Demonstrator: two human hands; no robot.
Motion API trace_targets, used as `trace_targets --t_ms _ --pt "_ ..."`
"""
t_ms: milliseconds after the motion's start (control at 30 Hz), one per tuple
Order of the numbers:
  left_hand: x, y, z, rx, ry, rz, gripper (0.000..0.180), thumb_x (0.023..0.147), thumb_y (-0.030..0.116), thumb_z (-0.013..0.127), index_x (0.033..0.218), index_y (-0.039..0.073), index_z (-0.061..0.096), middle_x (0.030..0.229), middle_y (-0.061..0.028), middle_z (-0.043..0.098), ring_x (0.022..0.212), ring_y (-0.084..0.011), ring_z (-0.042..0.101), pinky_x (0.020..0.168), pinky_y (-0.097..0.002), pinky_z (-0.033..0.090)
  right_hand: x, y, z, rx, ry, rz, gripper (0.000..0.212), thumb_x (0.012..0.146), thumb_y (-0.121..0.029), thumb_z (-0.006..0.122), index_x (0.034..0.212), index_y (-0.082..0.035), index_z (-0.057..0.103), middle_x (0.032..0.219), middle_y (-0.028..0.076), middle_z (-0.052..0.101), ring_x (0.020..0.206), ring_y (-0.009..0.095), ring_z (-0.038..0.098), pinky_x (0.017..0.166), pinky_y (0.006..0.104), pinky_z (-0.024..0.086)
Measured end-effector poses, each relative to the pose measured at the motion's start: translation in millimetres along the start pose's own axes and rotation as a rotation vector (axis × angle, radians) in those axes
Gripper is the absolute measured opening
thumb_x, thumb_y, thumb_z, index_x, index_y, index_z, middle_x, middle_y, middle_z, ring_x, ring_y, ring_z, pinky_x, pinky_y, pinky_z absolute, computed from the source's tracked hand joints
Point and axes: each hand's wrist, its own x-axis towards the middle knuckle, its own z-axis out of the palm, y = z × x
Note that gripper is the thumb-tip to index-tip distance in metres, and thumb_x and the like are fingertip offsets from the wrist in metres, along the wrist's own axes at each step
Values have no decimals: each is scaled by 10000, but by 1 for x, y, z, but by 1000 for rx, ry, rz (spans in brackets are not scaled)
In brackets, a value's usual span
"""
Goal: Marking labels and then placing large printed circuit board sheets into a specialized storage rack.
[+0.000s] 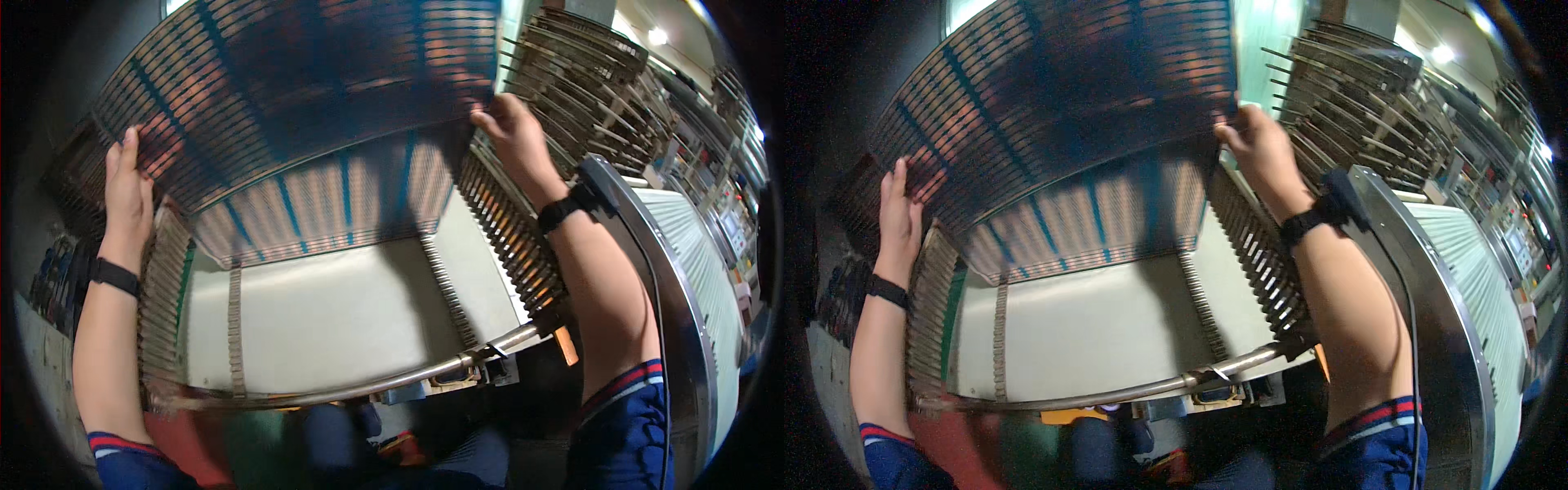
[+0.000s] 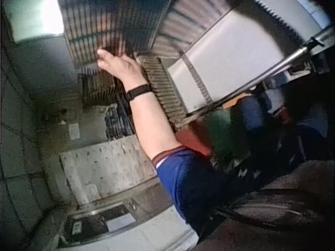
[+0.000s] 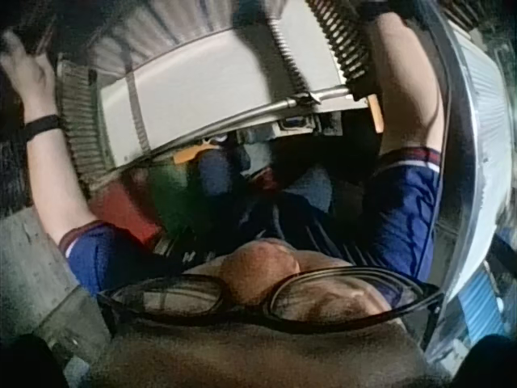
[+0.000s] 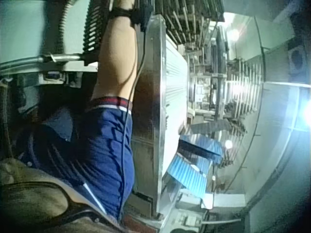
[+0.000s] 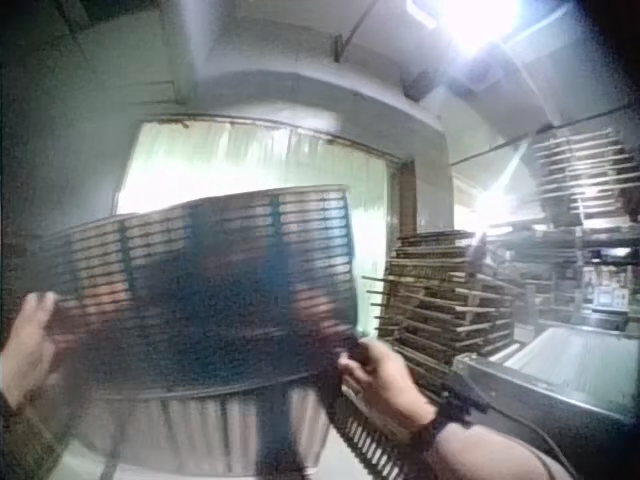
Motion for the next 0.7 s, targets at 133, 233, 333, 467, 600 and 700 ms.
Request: trace_targets --t_ms 133,233,333,467,600,700 --pt "-7 0 20 -30 5 97 342 1073 327 538 1216 17 527 1237 -157 646 1125 -282 659 1013 -474 544 -1 -10 -11 382 -4 56 386 961 -151 727 1302 -38 584 1099 73 703 988 155 656 885 301 524" --pt "-4 3 22 -90 31 109 292 1082 306 526 1187 34 519 1193 -146 648 1082 -270 661 978 -457 553 0 7 -27 513 -37 65 360 1007 -100 656 1341 -10 556 1158 90 701 1068 145 655 918 282 525" --pt "-5 5 16 -89 73 135 293 1083 302 525 1209 38 518 1171 -134 650 1068 -255 660 960 -441 557 -2 -4 -27 309 -120 158 353 1017 -159 658 1322 -5 572 957 11 668 887 88 625 800 240 502" --pt "-6 4 23 -99 47 95 291 1061 270 573 1203 31 488 1128 -115 659 979 -216 673 844 -393 586 -4 13 -22 403 -184 62 325 1013 -164 660 1288 -4 594 1052 32 692 942 92 612 816 234 485" --pt "2 0 -3 55 -120 73 306 1064 307 566 1145 17 616 1118 -141 694 1002 -246 689 921 -430 567 -14 -18 0 538 -218 268 388 1005 -197 679 1326 -2 583 1088 92 683 959 173 651 840 320 537" --pt "-8 13 14 25 34 2 369 1075 331 547 1276 22 520 1228 -111 623 1101 -209 648 974 -394 543 -2 16 2 140 -224 147 335 993 -234 700 1194 18 607 865 94 677 769 152 587 710 326 512"
